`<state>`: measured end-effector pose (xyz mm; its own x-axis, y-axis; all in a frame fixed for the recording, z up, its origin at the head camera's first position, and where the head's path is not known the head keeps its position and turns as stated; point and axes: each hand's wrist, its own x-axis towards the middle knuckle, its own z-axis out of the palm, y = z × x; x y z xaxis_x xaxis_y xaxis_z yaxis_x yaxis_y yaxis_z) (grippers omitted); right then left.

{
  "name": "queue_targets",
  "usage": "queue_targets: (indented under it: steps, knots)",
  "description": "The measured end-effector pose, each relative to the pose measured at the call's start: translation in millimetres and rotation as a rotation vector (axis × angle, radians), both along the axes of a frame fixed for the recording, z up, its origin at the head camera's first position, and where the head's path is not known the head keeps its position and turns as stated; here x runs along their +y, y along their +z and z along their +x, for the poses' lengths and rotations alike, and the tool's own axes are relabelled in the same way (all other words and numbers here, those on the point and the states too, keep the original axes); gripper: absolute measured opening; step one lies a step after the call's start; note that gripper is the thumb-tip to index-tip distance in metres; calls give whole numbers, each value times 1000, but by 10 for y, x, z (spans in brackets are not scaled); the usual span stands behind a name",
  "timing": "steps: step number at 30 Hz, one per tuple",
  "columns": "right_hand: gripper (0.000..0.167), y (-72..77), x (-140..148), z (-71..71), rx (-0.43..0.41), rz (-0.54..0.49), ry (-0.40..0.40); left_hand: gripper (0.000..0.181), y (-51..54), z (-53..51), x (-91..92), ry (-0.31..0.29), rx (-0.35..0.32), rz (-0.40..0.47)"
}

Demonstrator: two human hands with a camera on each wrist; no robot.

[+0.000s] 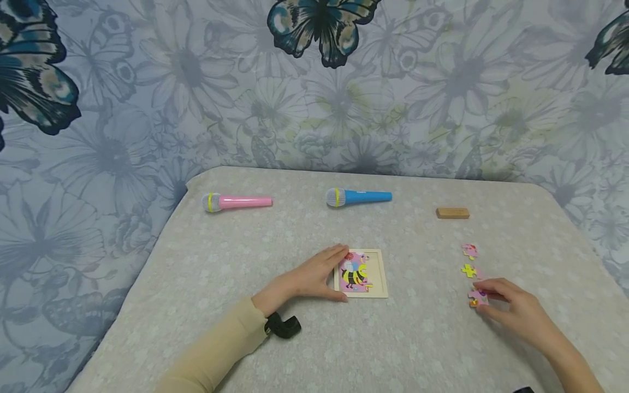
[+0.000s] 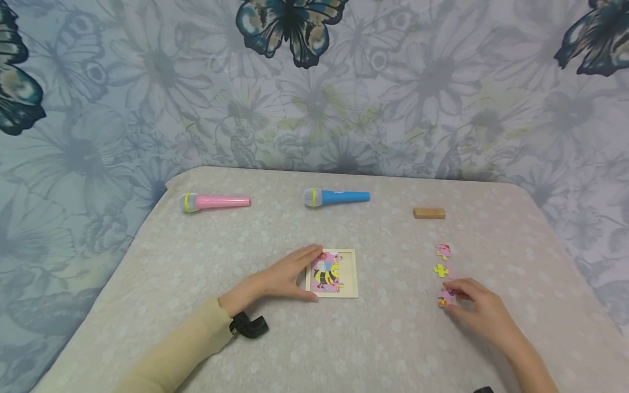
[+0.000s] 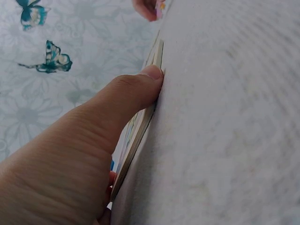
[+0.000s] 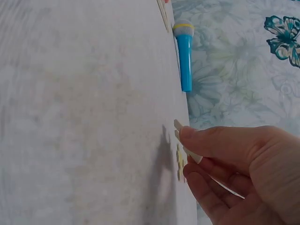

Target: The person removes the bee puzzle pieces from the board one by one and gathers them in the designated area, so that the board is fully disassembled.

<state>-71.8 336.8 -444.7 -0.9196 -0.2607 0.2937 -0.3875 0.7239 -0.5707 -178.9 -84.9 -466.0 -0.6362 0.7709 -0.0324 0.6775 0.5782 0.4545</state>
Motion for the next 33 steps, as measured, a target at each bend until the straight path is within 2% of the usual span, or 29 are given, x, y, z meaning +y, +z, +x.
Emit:
queue_targets:
  steps: [9, 12, 16, 19, 22, 25, 29, 33]
  knots:
    - [40, -56, 58, -17, 37, 114, -12, 108, -8, 9, -1, -2, -1, 3]
    - [40, 25, 35, -77, 30, 133, -32, 108, 3, 10, -1, -1, 3, 2]
    - [39, 251, -83, -234, 23, 90, -58, 108, 11, 10, 1, 0, 9, -4]
    - [36, 389, -304, -392, 51, 51, -37, 108, 12, 8, 1, 2, 5, -6]
    - [33, 416, -625, -563, 72, 23, 32, 107, 9, 3, -1, -1, -1, 0]
    - [33, 368, -973, -715, 25, -8, 121, 107, 8, -4, 3, -4, -6, 3]
    - [33, 259, -1384, -858, -92, -35, 215, 107, 8, -4, 1, -6, -6, 15]
    - [35, 143, -1665, -929, -149, -21, 234, 107, 21, 9, -11, -6, -1, 21]
